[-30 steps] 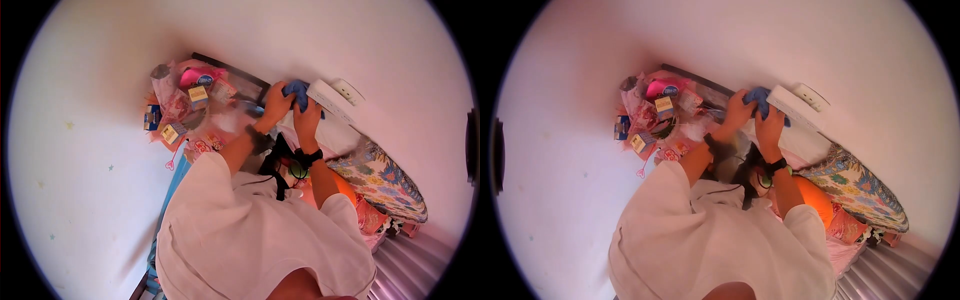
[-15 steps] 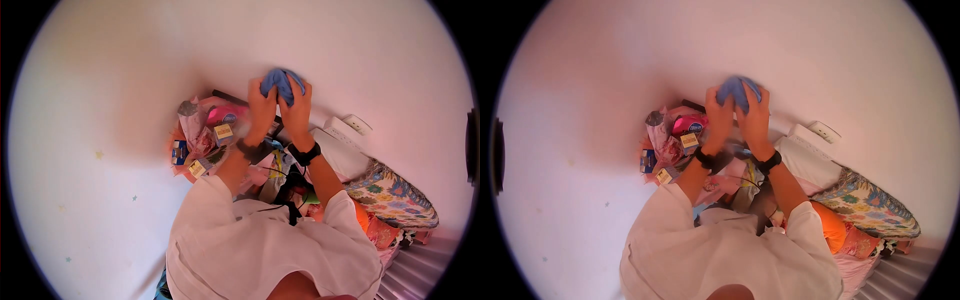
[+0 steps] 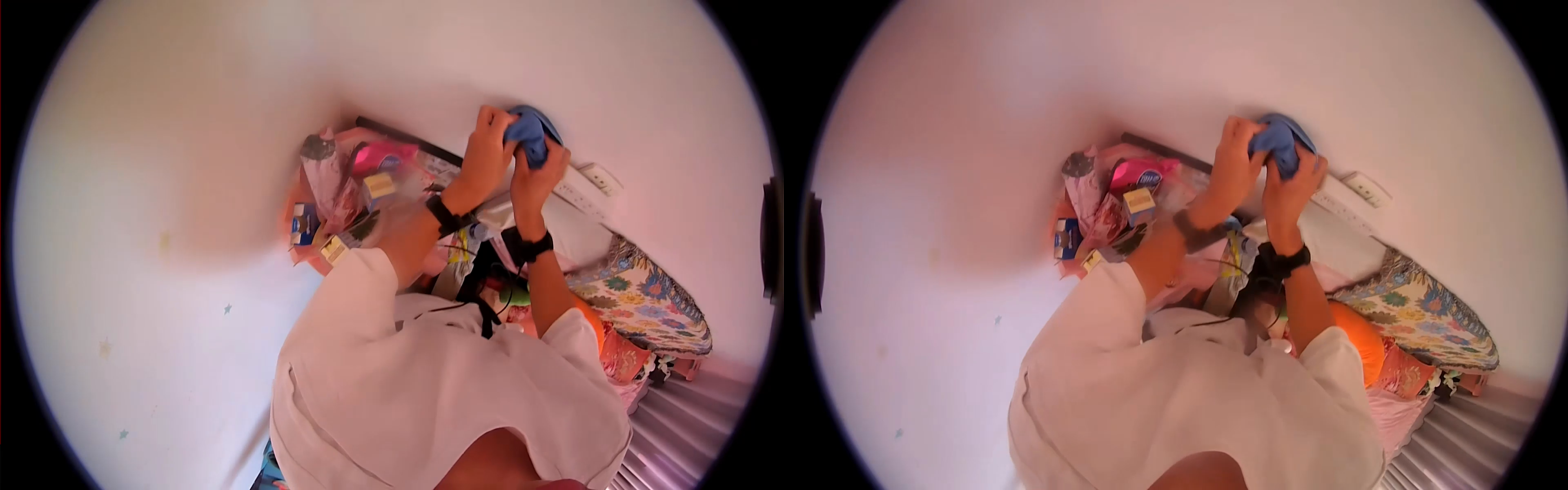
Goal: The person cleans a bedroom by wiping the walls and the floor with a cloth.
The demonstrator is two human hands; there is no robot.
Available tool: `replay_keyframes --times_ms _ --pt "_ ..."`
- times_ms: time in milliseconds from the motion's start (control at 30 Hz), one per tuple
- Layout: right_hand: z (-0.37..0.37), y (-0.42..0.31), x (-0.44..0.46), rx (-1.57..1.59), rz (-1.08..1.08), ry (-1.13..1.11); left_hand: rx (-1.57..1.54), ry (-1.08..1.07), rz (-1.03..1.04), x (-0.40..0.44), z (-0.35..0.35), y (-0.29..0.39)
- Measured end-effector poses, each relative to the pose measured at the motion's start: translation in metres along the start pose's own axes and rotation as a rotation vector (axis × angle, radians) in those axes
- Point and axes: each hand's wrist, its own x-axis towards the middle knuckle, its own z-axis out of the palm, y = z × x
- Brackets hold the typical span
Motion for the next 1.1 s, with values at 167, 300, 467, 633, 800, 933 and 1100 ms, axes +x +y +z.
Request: replay_keyframes --times_ms 167,300,467,633,800,933,1100 --pt "0.055 -0.036 0.016 0.144 -0.076 -0.132 0.156 0.233 0.022 0.028 -0.051 -0.024" --pt "0.079 -0.075 0.045 0.238 -0.161 -0.09 0.155 0.355 0.079 0.065 -0.083 -0.015" --pt "0.064 -0.11 0.082 0.343 -0.207 -0.066 0.24 0.373 0.206 0.095 -0.094 0.018" --pt "0.026 -0.105 0.095 0.324 -0.297 0.069 0.049 0.233 0.246 0.104 -0.075 0.056" --pt "-0.052 -0.076 0.059 0.15 -0.255 0.122 0.044 -0.059 0.305 0.064 -0.059 0.107" --pt "-0.134 -0.058 -0.019 -0.039 -0.036 0.07 -0.089 -0.334 0.189 -0.011 -0.035 0.12" --pt "-0.208 -0.045 -0.108 -0.042 0.305 -0.01 -0.3 -0.505 -0.024 -0.102 -0.005 0.134"
